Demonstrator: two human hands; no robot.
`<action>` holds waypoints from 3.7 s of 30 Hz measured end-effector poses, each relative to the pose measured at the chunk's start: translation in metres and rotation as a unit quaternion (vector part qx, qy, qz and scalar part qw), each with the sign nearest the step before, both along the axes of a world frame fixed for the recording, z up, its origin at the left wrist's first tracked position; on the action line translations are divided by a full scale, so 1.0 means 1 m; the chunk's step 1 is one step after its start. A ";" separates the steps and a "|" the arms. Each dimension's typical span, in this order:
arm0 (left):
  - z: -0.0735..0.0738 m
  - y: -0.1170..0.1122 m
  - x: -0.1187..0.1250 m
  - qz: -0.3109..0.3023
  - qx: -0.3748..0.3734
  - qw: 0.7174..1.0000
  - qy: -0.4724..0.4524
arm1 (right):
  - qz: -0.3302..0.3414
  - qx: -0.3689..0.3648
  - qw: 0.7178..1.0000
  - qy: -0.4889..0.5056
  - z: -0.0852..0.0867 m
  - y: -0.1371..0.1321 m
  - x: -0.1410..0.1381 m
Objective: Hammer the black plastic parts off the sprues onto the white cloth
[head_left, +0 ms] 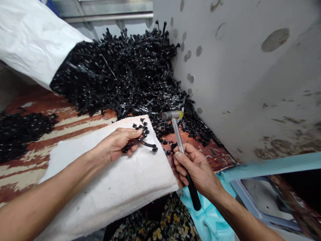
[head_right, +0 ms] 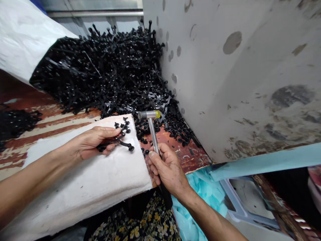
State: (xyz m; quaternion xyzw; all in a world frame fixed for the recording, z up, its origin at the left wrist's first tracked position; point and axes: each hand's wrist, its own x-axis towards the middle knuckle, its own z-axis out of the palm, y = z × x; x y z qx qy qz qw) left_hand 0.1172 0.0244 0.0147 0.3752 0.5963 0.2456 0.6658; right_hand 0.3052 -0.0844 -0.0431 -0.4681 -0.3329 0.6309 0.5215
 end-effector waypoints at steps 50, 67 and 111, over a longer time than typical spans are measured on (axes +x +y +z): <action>0.003 0.001 0.003 -0.020 -0.002 0.999 0.037 | 0.087 0.290 0.713 -0.633 0.012 0.016 0.020; -0.003 0.002 0.003 -0.006 -0.005 0.999 0.050 | -0.024 0.397 0.749 -0.529 0.036 0.009 0.018; 0.006 0.050 -0.047 -0.417 0.274 0.840 0.214 | 0.063 -0.002 0.993 -0.096 0.011 0.019 -0.003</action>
